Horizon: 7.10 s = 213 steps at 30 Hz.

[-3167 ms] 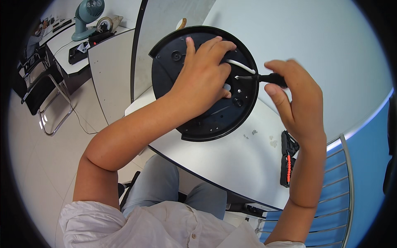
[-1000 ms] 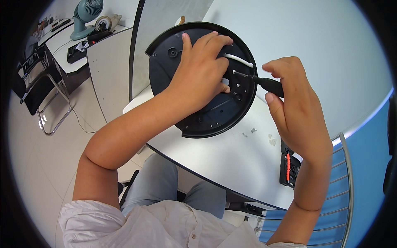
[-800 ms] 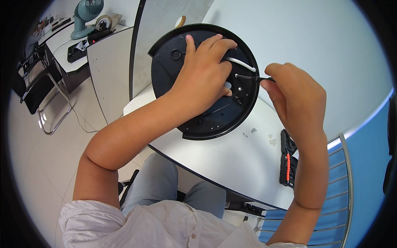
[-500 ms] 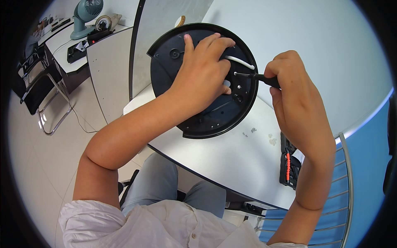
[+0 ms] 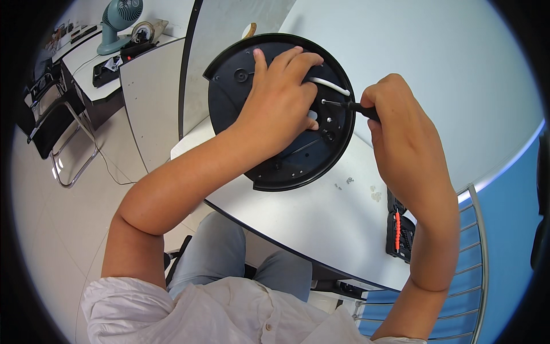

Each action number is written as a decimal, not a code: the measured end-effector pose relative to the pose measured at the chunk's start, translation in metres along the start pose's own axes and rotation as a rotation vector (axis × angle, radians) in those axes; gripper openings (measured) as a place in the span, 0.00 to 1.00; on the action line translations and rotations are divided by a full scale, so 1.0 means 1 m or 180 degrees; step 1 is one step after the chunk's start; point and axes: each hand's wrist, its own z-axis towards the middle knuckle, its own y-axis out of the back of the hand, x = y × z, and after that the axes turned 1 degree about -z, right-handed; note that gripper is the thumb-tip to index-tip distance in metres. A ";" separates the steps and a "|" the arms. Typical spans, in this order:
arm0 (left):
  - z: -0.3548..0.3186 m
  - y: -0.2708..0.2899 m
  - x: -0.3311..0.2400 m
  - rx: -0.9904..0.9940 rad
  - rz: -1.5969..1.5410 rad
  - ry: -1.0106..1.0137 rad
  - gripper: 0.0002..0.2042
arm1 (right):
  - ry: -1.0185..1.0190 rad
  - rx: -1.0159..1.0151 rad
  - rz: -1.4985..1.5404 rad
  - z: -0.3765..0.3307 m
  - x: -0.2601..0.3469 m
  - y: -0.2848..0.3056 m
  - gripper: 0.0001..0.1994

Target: The person uses a screwdriver to tighten screws on the underside of a black circular device. They rotate the device to access different screw holes and continue fastening components. The device remains on the table throughout the process.

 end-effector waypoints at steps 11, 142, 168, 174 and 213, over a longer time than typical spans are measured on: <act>-0.002 0.002 0.001 -0.0012 -0.0005 -0.0002 0.16 | -0.0251 0.0129 -0.0304 0.006 0.012 0.005 0.11; -0.113 0.045 0.000 -0.0133 -0.5582 0.4080 0.31 | -0.1799 -0.1408 0.2519 -0.041 -0.018 -0.075 0.13; -0.078 0.032 0.030 -0.1119 -0.6278 0.4240 0.14 | -0.2824 0.1670 0.1090 -0.248 -0.095 -0.248 0.06; -0.077 0.033 0.021 -0.1373 -0.5946 0.4286 0.11 | -0.2757 0.1402 0.1092 -0.242 -0.087 -0.245 0.05; -0.068 -0.097 0.044 -0.1676 -0.2221 0.1381 0.56 | -0.2396 -0.2321 0.6704 -0.110 -0.007 -0.141 0.13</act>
